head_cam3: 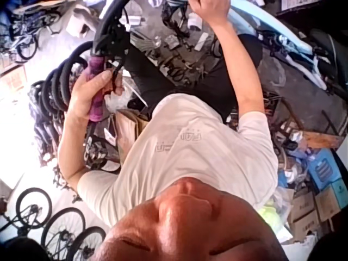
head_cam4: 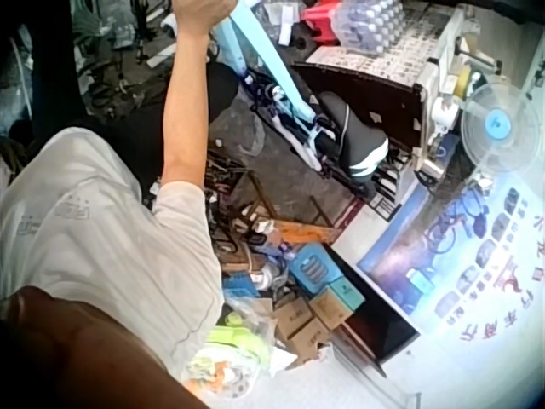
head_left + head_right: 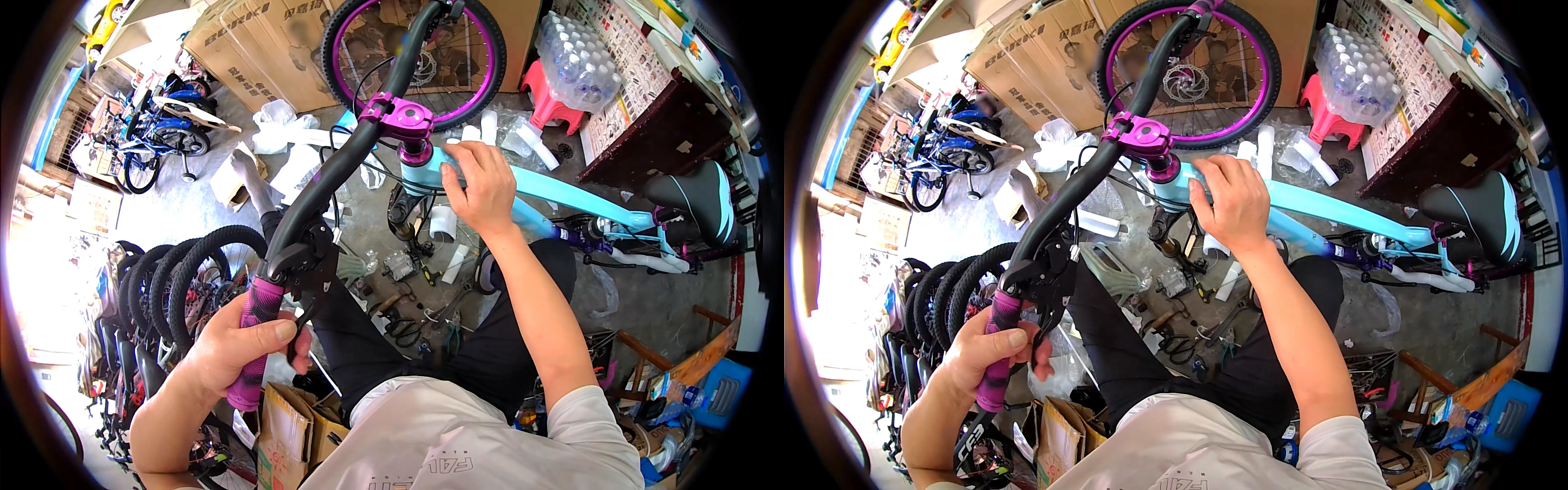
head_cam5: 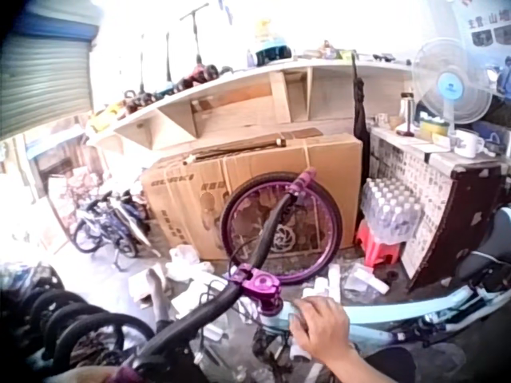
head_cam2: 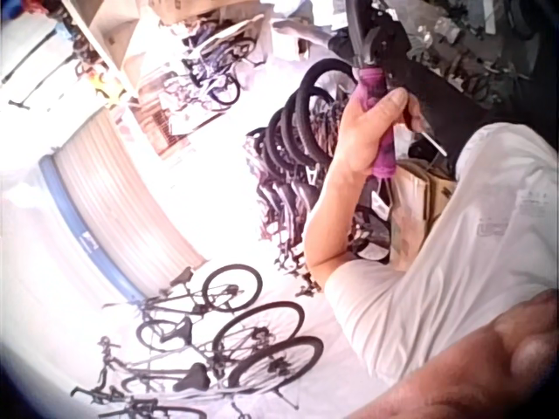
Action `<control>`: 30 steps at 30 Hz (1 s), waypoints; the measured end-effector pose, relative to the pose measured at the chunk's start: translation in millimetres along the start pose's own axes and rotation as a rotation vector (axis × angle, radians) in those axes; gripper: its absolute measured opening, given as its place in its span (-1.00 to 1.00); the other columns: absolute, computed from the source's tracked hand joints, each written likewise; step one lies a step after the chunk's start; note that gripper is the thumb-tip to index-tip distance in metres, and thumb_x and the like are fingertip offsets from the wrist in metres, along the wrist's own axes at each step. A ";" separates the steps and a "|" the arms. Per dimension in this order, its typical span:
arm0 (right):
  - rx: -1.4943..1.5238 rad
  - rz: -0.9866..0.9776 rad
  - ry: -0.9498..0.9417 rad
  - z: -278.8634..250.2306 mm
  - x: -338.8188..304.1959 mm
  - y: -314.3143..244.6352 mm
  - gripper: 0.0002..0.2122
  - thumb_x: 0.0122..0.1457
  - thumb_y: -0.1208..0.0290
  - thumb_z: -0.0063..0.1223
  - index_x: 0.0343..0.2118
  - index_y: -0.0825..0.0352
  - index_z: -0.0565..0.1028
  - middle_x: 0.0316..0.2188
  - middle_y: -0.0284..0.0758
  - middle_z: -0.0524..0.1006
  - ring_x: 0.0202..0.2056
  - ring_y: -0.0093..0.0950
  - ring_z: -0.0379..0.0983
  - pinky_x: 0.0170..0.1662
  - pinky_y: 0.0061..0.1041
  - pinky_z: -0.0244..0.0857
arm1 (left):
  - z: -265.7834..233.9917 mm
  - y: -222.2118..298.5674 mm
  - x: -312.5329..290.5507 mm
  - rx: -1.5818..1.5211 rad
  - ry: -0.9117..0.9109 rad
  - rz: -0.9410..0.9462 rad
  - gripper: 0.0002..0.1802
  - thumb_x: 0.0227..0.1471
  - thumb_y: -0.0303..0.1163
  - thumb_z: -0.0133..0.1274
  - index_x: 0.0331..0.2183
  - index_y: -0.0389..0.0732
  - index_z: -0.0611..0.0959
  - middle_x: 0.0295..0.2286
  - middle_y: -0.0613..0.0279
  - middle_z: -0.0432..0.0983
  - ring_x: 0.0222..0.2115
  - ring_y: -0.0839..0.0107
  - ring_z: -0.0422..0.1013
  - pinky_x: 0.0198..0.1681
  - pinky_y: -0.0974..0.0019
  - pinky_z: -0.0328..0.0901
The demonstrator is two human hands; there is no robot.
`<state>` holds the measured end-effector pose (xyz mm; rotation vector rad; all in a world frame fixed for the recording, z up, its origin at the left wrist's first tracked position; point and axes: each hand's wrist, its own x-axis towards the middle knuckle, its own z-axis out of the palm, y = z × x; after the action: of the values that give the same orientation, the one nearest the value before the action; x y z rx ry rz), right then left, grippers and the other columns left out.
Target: The person is assembling a bicycle by attaching the handlebars to the stem. They use a screwdriver to tighten the bolts on the stem and handlebar clamps, ensuring the handlebars are securely fastened. The person also adjusts the brake cables and shifter mechanisms on the handlebars.
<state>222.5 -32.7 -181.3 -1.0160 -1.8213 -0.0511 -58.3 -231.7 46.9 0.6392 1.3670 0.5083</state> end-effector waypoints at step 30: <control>-0.083 -0.107 0.058 5.5 -7.1 9.2 -0.77 0.12 0.32 0.22 -0.16 0.21 0.63 -0.23 -0.37 0.60 -0.22 -0.31 0.53 -0.17 -0.32 0.42 | 9.1 -5.4 1.8 -0.019 0.074 0.132 -0.12 0.08 -0.06 0.20 0.22 -0.48 0.33 -0.04 -0.40 0.56 -0.03 -0.07 0.57 0.07 0.03 0.44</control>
<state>225.4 -28.6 -193.1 -0.9645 -1.8317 -0.2209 -49.2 -235.6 42.7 0.7039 1.3938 0.6552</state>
